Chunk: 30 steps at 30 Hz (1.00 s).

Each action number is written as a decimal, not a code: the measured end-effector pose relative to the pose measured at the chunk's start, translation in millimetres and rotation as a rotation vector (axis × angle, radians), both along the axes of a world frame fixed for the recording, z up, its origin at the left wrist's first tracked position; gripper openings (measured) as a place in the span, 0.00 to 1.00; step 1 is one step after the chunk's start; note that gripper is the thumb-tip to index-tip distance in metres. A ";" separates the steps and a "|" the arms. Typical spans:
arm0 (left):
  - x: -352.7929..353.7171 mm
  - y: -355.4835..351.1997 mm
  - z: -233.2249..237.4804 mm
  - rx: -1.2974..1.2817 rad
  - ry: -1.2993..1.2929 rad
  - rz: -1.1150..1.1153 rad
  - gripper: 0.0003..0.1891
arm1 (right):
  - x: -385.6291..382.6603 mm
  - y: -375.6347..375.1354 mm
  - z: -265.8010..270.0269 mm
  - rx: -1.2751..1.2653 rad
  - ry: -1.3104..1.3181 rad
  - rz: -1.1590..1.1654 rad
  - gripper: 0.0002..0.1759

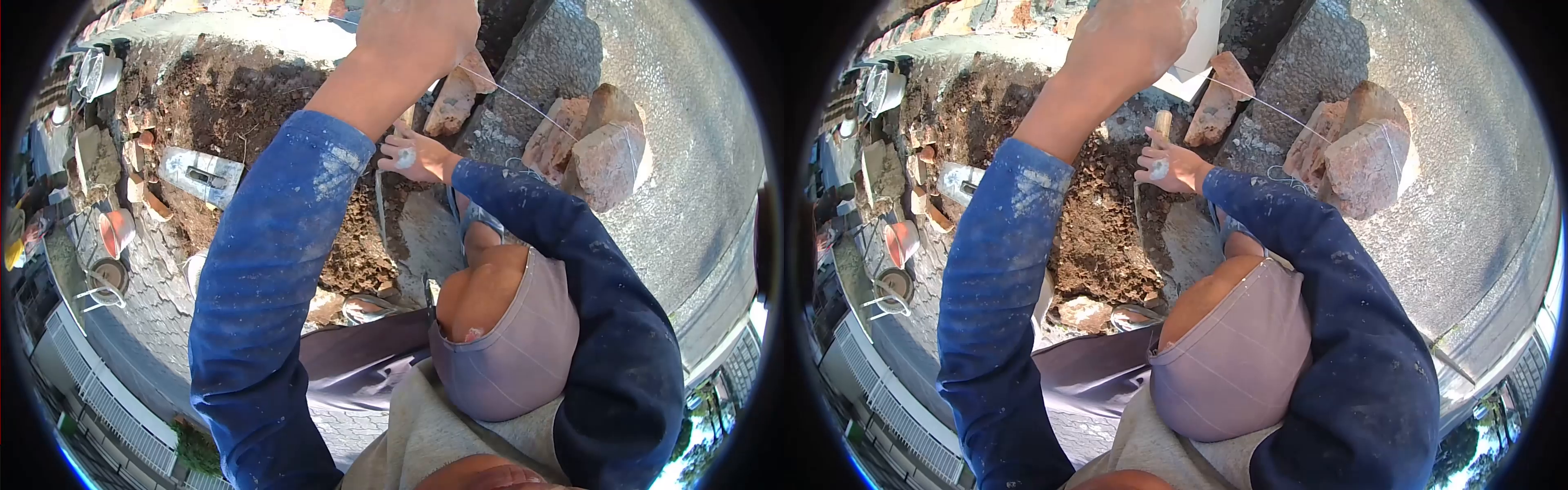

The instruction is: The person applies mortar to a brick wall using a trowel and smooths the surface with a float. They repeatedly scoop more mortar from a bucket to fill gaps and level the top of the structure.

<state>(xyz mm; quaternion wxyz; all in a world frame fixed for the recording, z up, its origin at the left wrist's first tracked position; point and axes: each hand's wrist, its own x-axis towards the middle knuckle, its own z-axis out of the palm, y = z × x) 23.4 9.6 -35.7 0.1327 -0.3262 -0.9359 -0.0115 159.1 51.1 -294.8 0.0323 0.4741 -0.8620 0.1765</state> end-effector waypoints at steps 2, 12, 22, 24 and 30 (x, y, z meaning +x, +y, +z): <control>1.0 -0.2 -1.2 0.008 0.004 -0.013 0.10 | 0.7 1.9 -5.5 0.002 -0.003 -0.001 0.06; 0.7 3.9 -0.2 0.022 -0.031 0.017 0.10 | -13.7 14.7 0.1 -0.026 0.097 -0.057 0.04; 2.5 3.6 -0.3 0.020 -0.012 0.010 0.08 | -7.9 23.7 -22.2 0.160 0.123 0.029 0.06; 2.1 3.3 -0.4 0.047 -0.002 0.016 0.08 | -10.1 25.3 -18.2 0.311 0.136 0.115 0.05; 0.7 4.1 -3.0 0.076 -0.027 0.019 0.08 | -12.2 24.6 -13.0 0.038 0.037 -0.089 0.04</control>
